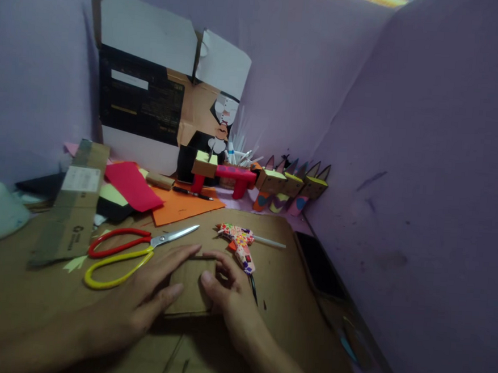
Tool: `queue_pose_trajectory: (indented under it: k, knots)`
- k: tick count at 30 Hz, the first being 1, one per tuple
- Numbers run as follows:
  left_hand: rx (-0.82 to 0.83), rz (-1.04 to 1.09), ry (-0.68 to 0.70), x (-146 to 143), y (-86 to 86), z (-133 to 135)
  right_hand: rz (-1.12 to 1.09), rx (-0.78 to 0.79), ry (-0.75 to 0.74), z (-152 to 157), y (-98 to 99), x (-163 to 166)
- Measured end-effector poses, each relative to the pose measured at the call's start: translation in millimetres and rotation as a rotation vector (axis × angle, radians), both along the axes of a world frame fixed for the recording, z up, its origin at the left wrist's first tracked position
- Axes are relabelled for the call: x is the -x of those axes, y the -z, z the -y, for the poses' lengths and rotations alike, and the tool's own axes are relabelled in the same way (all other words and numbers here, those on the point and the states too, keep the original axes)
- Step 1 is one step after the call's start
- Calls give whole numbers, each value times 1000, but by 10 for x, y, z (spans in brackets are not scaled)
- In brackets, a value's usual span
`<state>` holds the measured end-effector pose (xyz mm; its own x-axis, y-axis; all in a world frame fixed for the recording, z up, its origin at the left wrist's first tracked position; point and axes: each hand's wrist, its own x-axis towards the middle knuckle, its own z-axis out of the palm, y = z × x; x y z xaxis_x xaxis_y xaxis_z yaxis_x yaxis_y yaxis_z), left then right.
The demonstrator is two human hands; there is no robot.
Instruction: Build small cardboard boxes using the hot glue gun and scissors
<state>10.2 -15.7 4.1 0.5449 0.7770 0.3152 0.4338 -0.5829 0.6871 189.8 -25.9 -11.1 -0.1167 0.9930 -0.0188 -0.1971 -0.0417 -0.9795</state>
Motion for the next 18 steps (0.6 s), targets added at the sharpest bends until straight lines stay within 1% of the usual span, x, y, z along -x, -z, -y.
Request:
queue_pose_trajectory:
  k: [3, 5, 7, 8, 9, 10, 11, 12, 14, 16, 18]
  knots:
    - [52, 17, -50, 15, -25, -18, -138, 75, -48, -10, 18, -3]
    - [58, 4, -109, 63, -69, -59, -190, 118, -50, -20, 27, -17]
    - [-21, -68, -215, 162, -111, -141, -214, 156, -21, -32, 30, -37]
    - [-98, -143, -283, 230, -121, -196, -219, 171, -4, -37, 29, -46]
    - [-186, -241, -354, 306, -122, -257, -223, 185, 11, -41, 27, -55]
    - [-223, -390, -408, 386, -111, -318, -225, 198, 22, -44, 24, -63]
    - [-202, -559, -415, 463, -90, -377, -224, 204, 28, -46, 20, -68]
    - [-176, -618, -414, 532, -62, -428, -219, 203, 34, -46, 16, -72]
    - [-148, -713, -418, 631, -2, -498, -202, 189, 41, -45, 8, -78]
    - [-164, -810, -409, 671, 37, -526, -186, 171, 39, -47, 2, -81]
    - [-180, -833, -383, 670, 39, -526, -157, 175, 50, -51, -3, -83]
